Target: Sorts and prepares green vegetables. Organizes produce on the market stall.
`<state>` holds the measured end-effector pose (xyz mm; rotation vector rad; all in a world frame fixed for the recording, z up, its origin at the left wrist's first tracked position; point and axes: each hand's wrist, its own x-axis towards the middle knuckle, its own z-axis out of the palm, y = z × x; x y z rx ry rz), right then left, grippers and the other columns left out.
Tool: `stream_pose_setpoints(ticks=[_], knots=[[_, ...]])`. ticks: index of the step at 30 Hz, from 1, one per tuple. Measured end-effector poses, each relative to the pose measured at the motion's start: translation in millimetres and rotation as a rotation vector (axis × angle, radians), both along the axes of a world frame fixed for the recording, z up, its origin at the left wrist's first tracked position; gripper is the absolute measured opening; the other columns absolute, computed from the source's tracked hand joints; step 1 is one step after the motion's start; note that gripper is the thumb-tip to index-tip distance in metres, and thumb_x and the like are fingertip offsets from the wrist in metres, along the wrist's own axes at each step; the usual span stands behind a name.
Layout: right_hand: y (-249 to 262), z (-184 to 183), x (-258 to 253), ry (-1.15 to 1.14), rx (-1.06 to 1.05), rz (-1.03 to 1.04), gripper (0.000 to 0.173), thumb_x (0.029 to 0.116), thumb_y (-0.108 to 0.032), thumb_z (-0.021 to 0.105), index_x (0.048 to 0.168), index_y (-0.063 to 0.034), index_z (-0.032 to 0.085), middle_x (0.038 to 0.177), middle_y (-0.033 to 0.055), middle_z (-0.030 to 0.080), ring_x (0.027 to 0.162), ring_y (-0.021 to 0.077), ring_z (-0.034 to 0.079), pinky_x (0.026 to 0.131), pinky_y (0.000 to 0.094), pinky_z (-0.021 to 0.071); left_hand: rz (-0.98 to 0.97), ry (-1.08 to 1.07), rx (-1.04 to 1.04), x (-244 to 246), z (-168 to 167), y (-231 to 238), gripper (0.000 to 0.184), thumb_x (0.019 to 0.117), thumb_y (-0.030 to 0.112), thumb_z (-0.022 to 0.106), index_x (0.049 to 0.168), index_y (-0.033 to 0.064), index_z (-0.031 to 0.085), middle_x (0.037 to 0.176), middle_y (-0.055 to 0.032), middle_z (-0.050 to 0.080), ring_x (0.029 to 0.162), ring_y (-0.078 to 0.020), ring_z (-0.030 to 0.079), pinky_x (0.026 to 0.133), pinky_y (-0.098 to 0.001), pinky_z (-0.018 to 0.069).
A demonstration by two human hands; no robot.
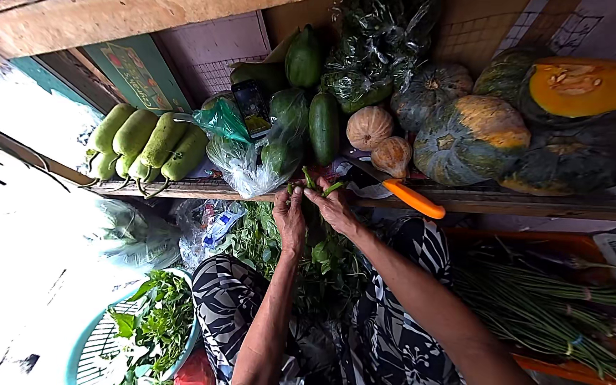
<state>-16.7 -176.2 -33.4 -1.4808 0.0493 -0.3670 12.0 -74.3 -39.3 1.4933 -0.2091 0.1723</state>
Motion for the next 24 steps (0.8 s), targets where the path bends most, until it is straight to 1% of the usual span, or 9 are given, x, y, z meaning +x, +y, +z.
stream_pose_setpoints(ticks=[2, 5, 8, 12, 15, 17, 20, 22, 24], knots=[[-3, 3, -1, -0.022, -0.019, 0.0, 0.02, 0.1037, -0.005, 0.054, 0.121, 0.0004, 0.061, 0.113, 0.0076, 0.064, 0.099, 0.0074, 0.06, 0.087, 0.0252, 0.0507, 0.024, 0.009, 0.028, 4, 6, 4, 0.015, 0.1045, 0.011, 0.055, 0.103, 0.0045, 0.068, 0.094, 0.001, 0.069, 0.086, -0.0032, 0.064, 0.079, -0.0235, 0.0528], [-7, 5, -2, -0.069, -0.04, 0.011, 0.021, 0.1051, -0.006, 0.051, 0.123, -0.0003, 0.061, 0.115, 0.0064, 0.063, 0.099, 0.0051, 0.06, 0.087, 0.0227, 0.0503, -0.005, -0.042, -0.023, 15, 5, 13, 0.021, 0.1093, 0.013, 0.041, 0.114, 0.0024, 0.059, 0.107, -0.0032, 0.071, 0.102, -0.0078, 0.066, 0.093, -0.03, 0.0531], [-15, 8, -4, -0.116, -0.031, 0.071, 0.026, 0.1048, -0.005, 0.051, 0.129, 0.0001, 0.061, 0.121, 0.0077, 0.065, 0.104, 0.0069, 0.063, 0.093, 0.0244, 0.0526, 0.051, -0.055, -0.091, 30, 5, 21, 0.02, 0.1118, 0.016, 0.035, 0.117, 0.0053, 0.051, 0.097, -0.0011, 0.069, 0.087, -0.0078, 0.067, 0.081, -0.0276, 0.0558], [-38, 21, -6, -0.064, 0.118, 0.094, 0.038, 0.104, -0.003, 0.047, 0.142, 0.0013, 0.049, 0.101, 0.0055, 0.066, 0.087, 0.0111, 0.067, 0.084, 0.0296, 0.0589, 0.088, -0.106, -0.105, 47, 3, 40, 0.021, 0.1115, 0.015, 0.035, 0.122, 0.0057, 0.05, 0.088, 0.0019, 0.066, 0.08, -0.008, 0.069, 0.079, -0.0287, 0.0595], [-65, 24, -3, -0.073, 0.22, -0.008, 0.021, 0.104, -0.002, 0.047, 0.124, -0.0026, 0.05, 0.091, 0.001, 0.068, 0.08, 0.0098, 0.069, 0.076, 0.027, 0.0602, 0.105, -0.097, -0.047, 58, 8, 61, 0.024, 0.1117, 0.018, 0.037, 0.125, 0.0061, 0.052, 0.084, 0.0036, 0.062, 0.072, -0.0064, 0.066, 0.07, -0.0266, 0.0591], [-71, 24, -3, -0.067, 0.214, -0.008, 0.014, 0.1041, -0.001, 0.047, 0.117, -0.0046, 0.052, 0.094, 0.0021, 0.07, 0.081, 0.01, 0.07, 0.076, 0.0265, 0.0605, 0.006, -0.09, 0.044, 55, 15, 65, 0.027, 0.1106, 0.017, 0.039, 0.129, 0.006, 0.055, 0.081, 0.0044, 0.059, 0.067, -0.0044, 0.061, 0.066, -0.0242, 0.056], [-44, 18, -6, 0.008, 0.065, 0.074, 0.014, 0.1028, -0.005, 0.052, 0.115, -0.0042, 0.058, 0.11, 0.0026, 0.064, 0.088, 0.0043, 0.062, 0.078, 0.0238, 0.0546, -0.175, 0.001, 0.144, 36, 26, 48, 0.028, 0.1093, 0.018, 0.046, 0.131, 0.0073, 0.059, 0.083, 0.0036, 0.059, 0.066, -0.0028, 0.056, 0.064, -0.0211, 0.0509], [-27, 12, -5, 0.0, 0.006, 0.135, 0.014, 0.1021, -0.006, 0.056, 0.115, -0.0047, 0.061, 0.107, 0.0021, 0.064, 0.089, 0.0035, 0.06, 0.079, 0.0233, 0.0528, -0.259, 0.035, 0.125, 25, 26, 32, 0.026, 0.1087, 0.018, 0.048, 0.129, 0.0083, 0.062, 0.086, 0.0032, 0.063, 0.068, -0.0023, 0.057, 0.065, -0.0202, 0.0504], [-18, 11, -4, 0.016, -0.021, 0.154, 0.015, 0.1017, -0.006, 0.058, 0.116, -0.0034, 0.062, 0.102, 0.0029, 0.063, 0.09, 0.005, 0.059, 0.081, 0.0246, 0.0516, -0.303, 0.064, 0.111, 16, 26, 20, 0.025, 0.11, 0.021, 0.044, 0.125, 0.0088, 0.061, 0.092, 0.0032, 0.065, 0.077, -0.0011, 0.06, 0.073, -0.0215, 0.0528]])
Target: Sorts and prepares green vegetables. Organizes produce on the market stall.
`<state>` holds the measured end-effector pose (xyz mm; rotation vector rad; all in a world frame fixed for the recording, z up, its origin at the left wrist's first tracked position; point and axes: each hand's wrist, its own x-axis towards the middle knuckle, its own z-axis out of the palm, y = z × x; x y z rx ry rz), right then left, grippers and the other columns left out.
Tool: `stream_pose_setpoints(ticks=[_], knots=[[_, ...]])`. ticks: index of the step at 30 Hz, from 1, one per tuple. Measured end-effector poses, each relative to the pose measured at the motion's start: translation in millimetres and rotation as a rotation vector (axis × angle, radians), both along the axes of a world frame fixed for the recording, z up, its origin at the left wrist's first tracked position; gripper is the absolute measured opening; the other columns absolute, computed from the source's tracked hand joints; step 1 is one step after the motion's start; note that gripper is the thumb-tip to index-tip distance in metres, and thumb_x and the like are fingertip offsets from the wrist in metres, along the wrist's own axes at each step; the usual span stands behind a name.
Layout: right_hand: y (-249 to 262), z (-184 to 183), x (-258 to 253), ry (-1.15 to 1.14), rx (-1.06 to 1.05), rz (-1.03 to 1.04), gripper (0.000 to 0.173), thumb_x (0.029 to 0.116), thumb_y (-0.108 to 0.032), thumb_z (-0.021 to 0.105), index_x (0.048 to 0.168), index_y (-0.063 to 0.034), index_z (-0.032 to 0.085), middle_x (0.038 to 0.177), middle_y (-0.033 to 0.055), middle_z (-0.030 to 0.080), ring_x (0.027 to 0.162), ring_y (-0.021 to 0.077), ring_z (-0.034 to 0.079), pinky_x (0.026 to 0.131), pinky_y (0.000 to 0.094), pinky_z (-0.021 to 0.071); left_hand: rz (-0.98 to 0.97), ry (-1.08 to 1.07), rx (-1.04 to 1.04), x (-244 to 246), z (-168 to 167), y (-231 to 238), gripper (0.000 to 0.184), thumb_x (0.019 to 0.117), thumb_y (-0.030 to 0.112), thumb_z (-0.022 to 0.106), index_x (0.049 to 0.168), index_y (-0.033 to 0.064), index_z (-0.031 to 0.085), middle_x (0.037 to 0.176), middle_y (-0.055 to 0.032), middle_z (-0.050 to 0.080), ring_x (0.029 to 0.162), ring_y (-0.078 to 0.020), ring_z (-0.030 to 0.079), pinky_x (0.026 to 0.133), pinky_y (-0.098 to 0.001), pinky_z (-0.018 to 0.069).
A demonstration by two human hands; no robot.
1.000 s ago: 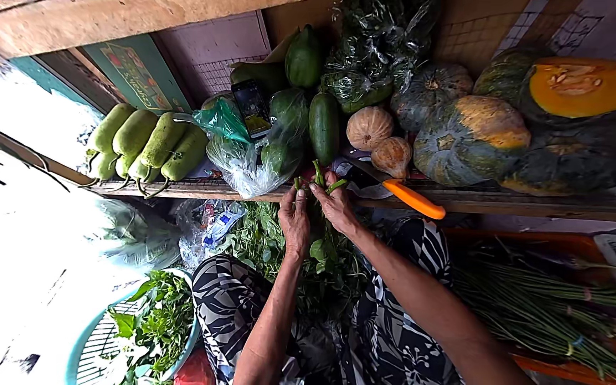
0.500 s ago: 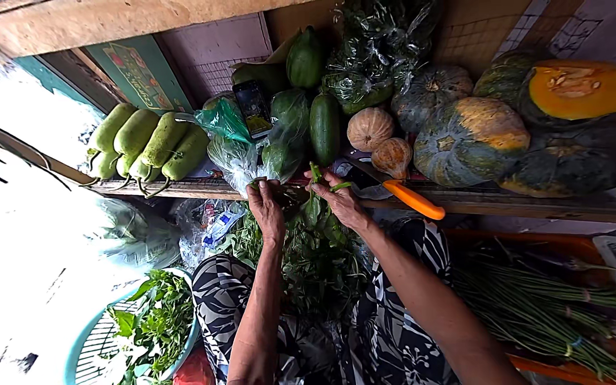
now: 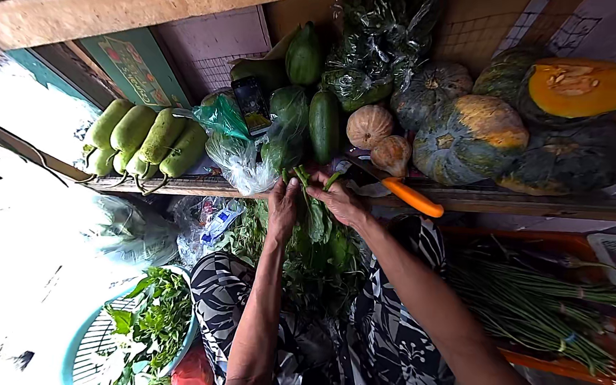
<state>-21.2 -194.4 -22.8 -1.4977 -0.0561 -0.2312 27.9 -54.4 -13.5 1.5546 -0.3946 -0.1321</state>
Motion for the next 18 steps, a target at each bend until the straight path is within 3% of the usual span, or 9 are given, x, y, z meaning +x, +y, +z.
stream_pose_setpoints(ticks=[4, 6, 10, 15, 17, 18], knots=[[3, -3, 2, 0.047, -0.072, 0.005, 0.023, 0.1017, -0.008, 0.06, 0.123, -0.0014, 0.054, 0.104, 0.0068, 0.061, 0.092, 0.0088, 0.059, 0.083, 0.0278, 0.0511, -0.017, -0.01, 0.038, -4, -6, -6, 0.035, 0.112, 0.024, 0.038, 0.131, 0.0037, 0.058, 0.116, -0.0054, 0.067, 0.102, -0.0059, 0.063, 0.093, -0.029, 0.0516], [3, -4, 1, 0.05, -0.125, 0.021, 0.025, 0.1018, -0.007, 0.06, 0.124, -0.0001, 0.05, 0.107, 0.0084, 0.059, 0.095, 0.0092, 0.059, 0.086, 0.0275, 0.0513, -0.034, -0.042, 0.049, -4, -10, -7, 0.033, 0.1108, 0.02, 0.04, 0.13, 0.0002, 0.059, 0.121, -0.0081, 0.066, 0.106, -0.0079, 0.062, 0.096, -0.0305, 0.0504], [2, -4, -2, 0.061, -0.168, 0.057, 0.035, 0.1013, -0.007, 0.061, 0.132, 0.0004, 0.046, 0.118, 0.0121, 0.059, 0.106, 0.0117, 0.06, 0.094, 0.0287, 0.0507, -0.024, -0.016, 0.049, -6, -11, -6, 0.021, 0.1095, 0.019, 0.045, 0.112, 0.0051, 0.06, 0.092, -0.0003, 0.062, 0.084, -0.0036, 0.06, 0.08, -0.0249, 0.0513], [-12, 7, -6, 0.091, -0.03, 0.038, 0.049, 0.1045, -0.009, 0.052, 0.151, -0.0035, 0.037, 0.134, 0.0135, 0.058, 0.112, 0.0158, 0.062, 0.095, 0.0336, 0.0528, 0.069, -0.002, 0.082, -5, -8, -2, 0.03, 0.1122, 0.021, 0.034, 0.122, 0.0034, 0.056, 0.098, -0.0023, 0.068, 0.09, -0.0068, 0.064, 0.086, -0.0306, 0.0526], [-18, 9, -5, 0.131, 0.06, 0.014, 0.048, 0.1073, -0.009, 0.047, 0.154, -0.0061, 0.034, 0.131, 0.0133, 0.061, 0.111, 0.0186, 0.065, 0.095, 0.0365, 0.0551, 0.06, -0.035, 0.097, -2, -14, -3, 0.027, 0.1124, 0.021, 0.034, 0.122, 0.0034, 0.052, 0.092, -0.0019, 0.066, 0.083, -0.0077, 0.064, 0.08, -0.0298, 0.0538], [-17, 6, -4, 0.126, 0.057, -0.02, 0.044, 0.1084, -0.011, 0.045, 0.151, -0.0044, 0.037, 0.123, 0.0132, 0.065, 0.105, 0.0179, 0.068, 0.091, 0.0359, 0.0571, 0.046, -0.052, 0.105, -2, -16, -5, 0.026, 0.1122, 0.02, 0.034, 0.122, 0.0023, 0.051, 0.089, -0.0025, 0.062, 0.08, -0.0082, 0.062, 0.077, -0.0295, 0.0535]])
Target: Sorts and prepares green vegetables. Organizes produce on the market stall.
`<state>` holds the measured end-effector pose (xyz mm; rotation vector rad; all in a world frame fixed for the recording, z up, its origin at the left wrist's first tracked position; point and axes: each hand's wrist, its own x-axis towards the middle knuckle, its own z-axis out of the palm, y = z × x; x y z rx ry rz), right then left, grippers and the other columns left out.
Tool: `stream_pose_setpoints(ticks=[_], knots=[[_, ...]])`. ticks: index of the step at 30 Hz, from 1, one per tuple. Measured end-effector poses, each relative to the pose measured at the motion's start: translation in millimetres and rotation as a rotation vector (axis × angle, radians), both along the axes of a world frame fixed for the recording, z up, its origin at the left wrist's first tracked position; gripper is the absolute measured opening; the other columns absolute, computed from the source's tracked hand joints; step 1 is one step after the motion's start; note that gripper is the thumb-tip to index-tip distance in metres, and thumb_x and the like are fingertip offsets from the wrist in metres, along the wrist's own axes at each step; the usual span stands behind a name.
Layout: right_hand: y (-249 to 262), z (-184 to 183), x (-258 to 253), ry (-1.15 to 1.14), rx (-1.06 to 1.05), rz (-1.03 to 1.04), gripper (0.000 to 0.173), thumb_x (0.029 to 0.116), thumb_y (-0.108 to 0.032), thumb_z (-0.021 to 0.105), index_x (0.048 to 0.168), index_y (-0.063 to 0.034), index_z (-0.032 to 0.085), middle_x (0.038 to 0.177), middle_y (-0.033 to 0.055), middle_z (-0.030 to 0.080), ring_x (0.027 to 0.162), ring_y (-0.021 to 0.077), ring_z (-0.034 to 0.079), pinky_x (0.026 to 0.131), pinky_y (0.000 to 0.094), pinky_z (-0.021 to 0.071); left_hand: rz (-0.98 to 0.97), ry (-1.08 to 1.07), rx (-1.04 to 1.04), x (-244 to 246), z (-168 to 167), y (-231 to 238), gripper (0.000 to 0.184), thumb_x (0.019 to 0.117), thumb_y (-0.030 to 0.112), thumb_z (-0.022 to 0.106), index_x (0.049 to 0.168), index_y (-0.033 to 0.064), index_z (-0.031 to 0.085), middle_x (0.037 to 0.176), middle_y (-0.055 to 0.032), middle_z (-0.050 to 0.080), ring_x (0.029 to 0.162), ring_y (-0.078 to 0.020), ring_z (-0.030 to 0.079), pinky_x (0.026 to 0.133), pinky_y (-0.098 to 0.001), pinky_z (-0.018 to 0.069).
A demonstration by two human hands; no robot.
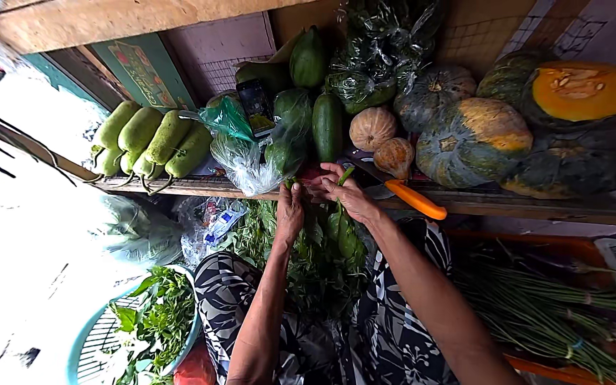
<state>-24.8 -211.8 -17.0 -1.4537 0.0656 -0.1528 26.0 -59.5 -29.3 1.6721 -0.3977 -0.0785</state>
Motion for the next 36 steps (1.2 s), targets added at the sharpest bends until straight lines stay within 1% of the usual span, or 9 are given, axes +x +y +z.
stream_pose_setpoints(ticks=[3, 5, 10, 15, 18, 21, 25, 31, 36], knots=[[5, -8, 1, -0.007, -0.174, -0.246, 0.031, 0.1108, -0.021, 0.045, 0.13, 0.0014, 0.054, 0.082, 0.0109, 0.062, 0.065, 0.0142, 0.059, 0.064, 0.0323, 0.0529, -0.029, 0.004, 0.004, -1, -2, -6, 0.026, 0.1119, 0.02, 0.035, 0.123, 0.0014, 0.049, 0.085, -0.0024, 0.056, 0.074, -0.008, 0.058, 0.073, -0.0286, 0.0521], [2, -5, -2, 0.064, -0.163, -0.325, 0.029, 0.1088, -0.026, 0.052, 0.124, -0.0022, 0.051, 0.082, 0.0093, 0.054, 0.055, 0.0127, 0.052, 0.053, 0.0296, 0.0513, -0.042, 0.042, -0.034, -1, -3, -6, 0.026, 0.1121, 0.02, 0.033, 0.125, 0.0032, 0.048, 0.083, 0.0002, 0.056, 0.071, -0.006, 0.057, 0.07, -0.0256, 0.0519], [7, -4, -2, 0.004, 0.098, -0.168, 0.031, 0.0909, -0.005, 0.047, 0.12, -0.0118, 0.04, 0.084, -0.0011, 0.047, 0.062, 0.0074, 0.048, 0.059, 0.0276, 0.0483, -0.018, 0.077, -0.028, 4, -1, -3, 0.03, 0.1126, 0.023, 0.033, 0.129, 0.0031, 0.049, 0.087, -0.0024, 0.059, 0.074, -0.0077, 0.059, 0.072, -0.0273, 0.0523], [13, -4, -2, -0.095, -0.236, -0.05, 0.019, 0.1081, -0.007, 0.04, 0.12, 0.0022, 0.051, 0.096, 0.0125, 0.056, 0.075, 0.0171, 0.061, 0.07, 0.0342, 0.0557, -0.028, 0.092, -0.055, 7, -4, -2, 0.031, 0.1124, 0.023, 0.035, 0.133, 0.0062, 0.05, 0.092, -0.0014, 0.058, 0.078, -0.0059, 0.059, 0.074, -0.0257, 0.0522], [21, -6, 0, -0.189, -0.35, -0.117, 0.027, 0.1046, -0.003, 0.052, 0.129, 0.0056, 0.058, 0.118, 0.0205, 0.061, 0.092, 0.0206, 0.066, 0.083, 0.0343, 0.0575, -0.047, 0.079, -0.056, 6, -2, -3, 0.034, 0.1124, 0.021, 0.035, 0.138, 0.0045, 0.049, 0.099, -0.0033, 0.059, 0.086, -0.0058, 0.058, 0.081, -0.0263, 0.0513], [27, -15, 3, -0.196, -0.222, -0.225, 0.035, 0.0998, -0.003, 0.062, 0.132, 0.0036, 0.052, 0.102, 0.0157, 0.062, 0.081, 0.0169, 0.065, 0.076, 0.0328, 0.0578, -0.048, 0.065, -0.049, 3, 0, -5, 0.037, 0.113, 0.024, 0.032, 0.141, 0.0063, 0.048, 0.103, -0.003, 0.06, 0.088, -0.0049, 0.059, 0.083, -0.0262, 0.0516], [35, -22, 4, -0.214, -0.247, -0.423, 0.016, 0.0889, -0.006, 0.078, 0.099, 0.0042, 0.07, 0.097, 0.0125, 0.071, 0.086, 0.0127, 0.067, 0.081, 0.0297, 0.0557, -0.077, 0.014, -0.012, -1, 3, -9, 0.04, 0.1131, 0.024, 0.031, 0.145, 0.0038, 0.046, 0.13, -0.0099, 0.06, 0.113, -0.0098, 0.058, 0.099, -0.0329, 0.0474], [43, -20, 3, -0.288, -0.632, -0.489, 0.023, 0.0991, -0.001, 0.061, 0.118, 0.0057, 0.073, 0.109, 0.0259, 0.071, 0.103, 0.0393, 0.069, 0.096, 0.0509, 0.0524, -0.078, 0.037, -0.015, -3, 4, -13, 0.039, 0.1127, 0.02, 0.031, 0.145, 0.0011, 0.043, 0.137, -0.0118, 0.057, 0.121, -0.0109, 0.055, 0.105, -0.0336, 0.0444], [40, -22, 4, -0.296, -0.616, -0.441, 0.023, 0.0966, 0.002, 0.063, 0.116, 0.005, 0.074, 0.109, 0.0236, 0.072, 0.102, 0.035, 0.071, 0.094, 0.0468, 0.0548, -0.062, 0.044, 0.015, -1, 3, -9, 0.04, 0.1128, 0.019, 0.031, 0.147, 0.0009, 0.042, 0.143, -0.0145, 0.054, 0.126, -0.0148, 0.054, 0.107, -0.0366, 0.0433]])
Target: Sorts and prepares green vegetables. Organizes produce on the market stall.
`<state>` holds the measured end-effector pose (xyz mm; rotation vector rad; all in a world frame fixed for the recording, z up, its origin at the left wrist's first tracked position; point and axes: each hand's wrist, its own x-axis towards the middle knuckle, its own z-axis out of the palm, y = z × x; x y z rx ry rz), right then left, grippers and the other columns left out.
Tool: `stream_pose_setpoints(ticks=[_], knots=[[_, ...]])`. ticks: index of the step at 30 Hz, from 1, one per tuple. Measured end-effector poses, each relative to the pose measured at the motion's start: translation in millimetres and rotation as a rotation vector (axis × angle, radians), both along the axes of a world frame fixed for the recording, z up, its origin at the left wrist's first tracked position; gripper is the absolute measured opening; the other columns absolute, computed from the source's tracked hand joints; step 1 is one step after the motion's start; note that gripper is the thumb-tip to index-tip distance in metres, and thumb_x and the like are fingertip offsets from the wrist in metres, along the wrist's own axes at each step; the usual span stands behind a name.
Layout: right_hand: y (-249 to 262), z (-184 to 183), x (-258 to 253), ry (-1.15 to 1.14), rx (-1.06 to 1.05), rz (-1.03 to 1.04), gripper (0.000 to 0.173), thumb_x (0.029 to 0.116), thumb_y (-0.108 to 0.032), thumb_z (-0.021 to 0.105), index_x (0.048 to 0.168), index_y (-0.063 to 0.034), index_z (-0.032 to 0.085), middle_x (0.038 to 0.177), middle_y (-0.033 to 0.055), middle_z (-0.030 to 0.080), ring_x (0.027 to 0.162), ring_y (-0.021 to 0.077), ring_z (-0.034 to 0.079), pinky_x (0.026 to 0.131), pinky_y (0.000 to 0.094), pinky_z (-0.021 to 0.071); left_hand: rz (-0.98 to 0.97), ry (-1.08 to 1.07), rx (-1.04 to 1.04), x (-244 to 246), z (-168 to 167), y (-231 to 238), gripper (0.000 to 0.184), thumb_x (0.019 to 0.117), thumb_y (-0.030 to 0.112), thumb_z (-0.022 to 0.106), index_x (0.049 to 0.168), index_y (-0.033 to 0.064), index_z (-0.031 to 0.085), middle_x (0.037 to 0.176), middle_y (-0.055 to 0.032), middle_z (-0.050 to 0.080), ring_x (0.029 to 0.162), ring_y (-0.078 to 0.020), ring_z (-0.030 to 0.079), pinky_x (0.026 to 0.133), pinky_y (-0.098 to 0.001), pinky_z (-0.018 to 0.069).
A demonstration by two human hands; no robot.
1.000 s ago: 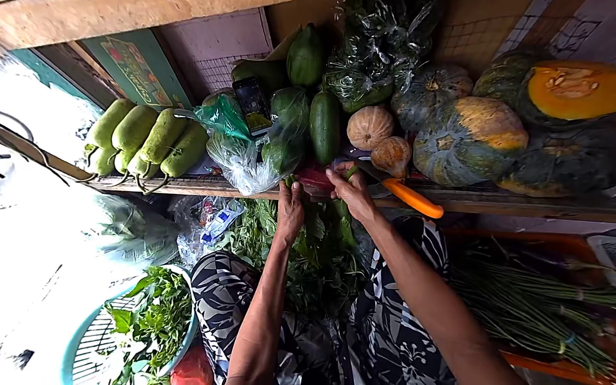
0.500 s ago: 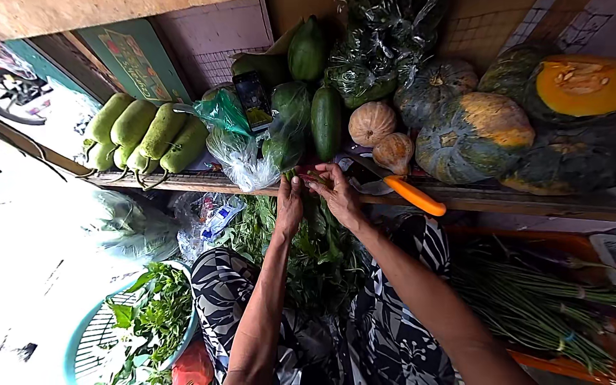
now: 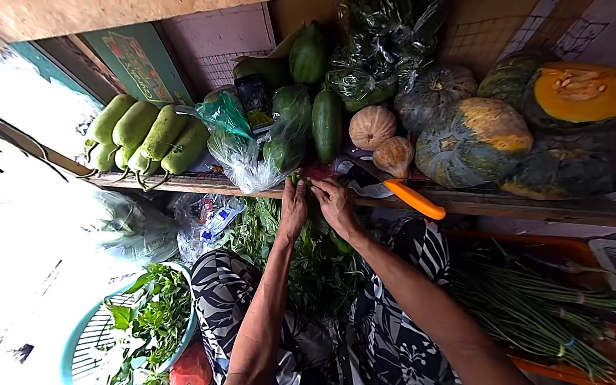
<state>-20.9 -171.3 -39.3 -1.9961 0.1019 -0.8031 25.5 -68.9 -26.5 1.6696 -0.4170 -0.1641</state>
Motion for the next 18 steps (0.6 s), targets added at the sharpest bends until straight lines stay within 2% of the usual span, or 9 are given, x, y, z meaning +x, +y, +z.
stream_pose_setpoints(ticks=[3, 6, 9, 11, 14, 18], knots=[[5, -4, 0, -0.031, 0.037, -0.026, 0.018, 0.0946, 0.002, 0.066, 0.11, 0.0068, 0.073, 0.106, 0.0228, 0.073, 0.098, 0.0319, 0.073, 0.09, 0.0431, 0.0574, -0.006, -0.023, 0.016, -1, -1, 0, 0.041, 0.1129, 0.019, 0.032, 0.149, 0.0015, 0.041, 0.142, -0.0158, 0.054, 0.126, -0.017, 0.055, 0.106, -0.0383, 0.044], [11, -6, 1, -0.076, -0.03, -0.117, 0.014, 0.0905, 0.004, 0.068, 0.103, 0.0088, 0.072, 0.099, 0.0229, 0.071, 0.09, 0.032, 0.072, 0.083, 0.042, 0.059, -0.023, 0.007, -0.028, -6, 1, -3, 0.043, 0.1113, 0.013, 0.032, 0.152, 0.0, 0.037, 0.145, -0.0167, 0.052, 0.128, -0.0167, 0.053, 0.107, -0.0364, 0.0431], [12, -9, 1, -0.119, -0.195, -0.172, 0.01, 0.0905, 0.001, 0.067, 0.097, 0.0075, 0.071, 0.091, 0.0222, 0.069, 0.085, 0.0348, 0.071, 0.076, 0.045, 0.059, 0.018, 0.021, -0.026, -9, -1, -6, 0.039, 0.1106, 0.012, 0.033, 0.146, -0.0005, 0.041, 0.129, -0.0152, 0.058, 0.112, -0.0148, 0.058, 0.097, -0.0346, 0.048], [12, -12, 1, -0.141, -0.3, -0.199, 0.009, 0.0914, -0.002, 0.066, 0.094, 0.0054, 0.07, 0.088, 0.0205, 0.067, 0.082, 0.0346, 0.07, 0.07, 0.0447, 0.0584, 0.048, 0.017, -0.015, -11, -1, -7, 0.038, 0.1103, 0.013, 0.034, 0.145, 0.0, 0.043, 0.124, -0.0148, 0.06, 0.107, -0.015, 0.059, 0.094, -0.0352, 0.0489], [11, -16, 2, -0.211, -0.419, -0.237, 0.009, 0.09, -0.003, 0.066, 0.092, 0.0041, 0.071, 0.086, 0.0193, 0.067, 0.079, 0.0333, 0.07, 0.065, 0.0415, 0.0578, 0.038, 0.043, -0.049, -10, 1, -6, 0.041, 0.1107, 0.013, 0.033, 0.15, 0.0009, 0.039, 0.133, -0.0154, 0.057, 0.115, -0.0149, 0.057, 0.1, -0.0351, 0.0471], [9, -15, 3, -0.241, -0.493, -0.243, 0.009, 0.0874, -0.001, 0.067, 0.091, 0.0047, 0.072, 0.083, 0.0189, 0.066, 0.075, 0.0331, 0.069, 0.061, 0.0403, 0.0564, -0.034, 0.093, -0.142, -9, 4, -4, 0.049, 0.1038, 0.009, 0.033, 0.153, 0.0051, 0.035, 0.136, -0.0116, 0.054, 0.112, -0.0103, 0.057, 0.096, -0.0301, 0.0477]])
